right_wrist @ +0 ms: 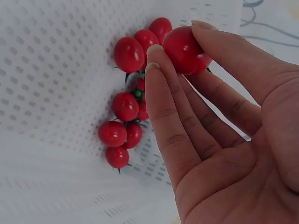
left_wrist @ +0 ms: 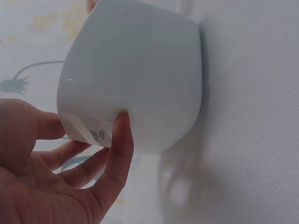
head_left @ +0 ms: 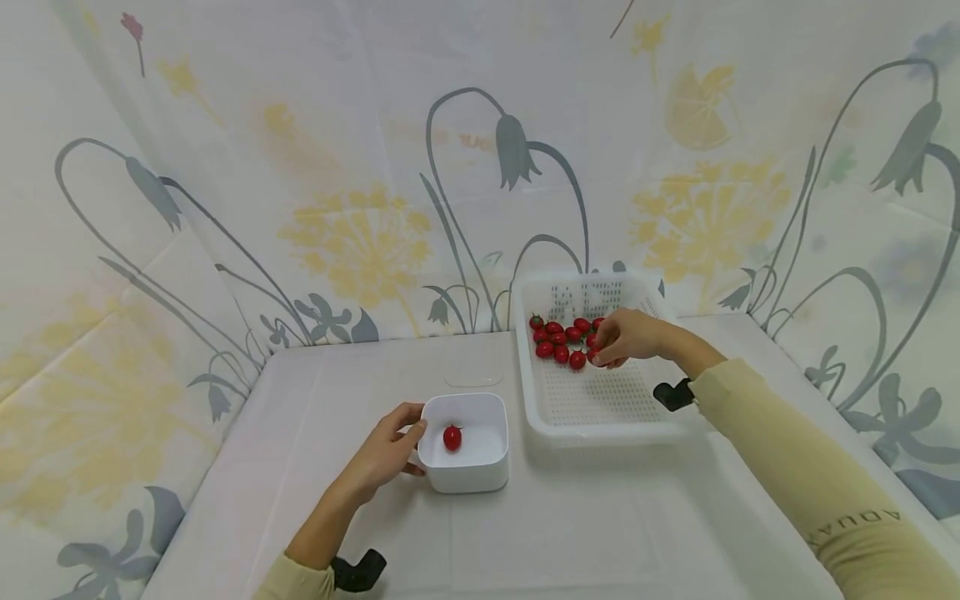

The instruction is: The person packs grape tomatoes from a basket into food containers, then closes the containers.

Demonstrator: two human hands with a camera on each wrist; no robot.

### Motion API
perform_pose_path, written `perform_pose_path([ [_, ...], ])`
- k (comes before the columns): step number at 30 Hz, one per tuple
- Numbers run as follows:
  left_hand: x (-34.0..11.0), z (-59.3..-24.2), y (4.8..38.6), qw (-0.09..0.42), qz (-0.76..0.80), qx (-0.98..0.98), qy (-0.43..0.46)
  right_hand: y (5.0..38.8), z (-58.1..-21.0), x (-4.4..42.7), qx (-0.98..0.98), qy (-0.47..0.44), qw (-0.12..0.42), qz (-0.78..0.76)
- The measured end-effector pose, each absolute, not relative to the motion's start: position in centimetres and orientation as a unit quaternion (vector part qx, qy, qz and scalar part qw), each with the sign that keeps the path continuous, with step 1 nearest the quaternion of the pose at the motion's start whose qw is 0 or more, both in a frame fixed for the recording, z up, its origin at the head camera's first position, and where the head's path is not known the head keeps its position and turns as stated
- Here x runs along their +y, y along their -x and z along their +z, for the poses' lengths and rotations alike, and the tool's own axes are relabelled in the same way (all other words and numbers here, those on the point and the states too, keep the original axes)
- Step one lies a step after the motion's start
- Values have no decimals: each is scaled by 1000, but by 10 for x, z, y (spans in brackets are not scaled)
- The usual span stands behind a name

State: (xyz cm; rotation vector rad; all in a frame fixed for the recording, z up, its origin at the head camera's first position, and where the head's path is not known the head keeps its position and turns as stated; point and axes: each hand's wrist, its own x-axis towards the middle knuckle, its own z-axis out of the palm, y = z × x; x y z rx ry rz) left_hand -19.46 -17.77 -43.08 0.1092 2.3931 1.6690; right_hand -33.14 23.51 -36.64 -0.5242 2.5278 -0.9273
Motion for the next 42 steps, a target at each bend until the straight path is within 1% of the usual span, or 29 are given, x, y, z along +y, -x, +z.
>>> perform_pose_path([
  [16,-178,-430,196,118,567,814,-40,312,-353,225,891,181,186,-372],
  [26,-178,-429,195,113,565,816,-37,299,-344,216,891,172,181,-379],
  [42,-177,-430,194,112,565,816,-37,279,-342,201,884,189,152,-400],
])
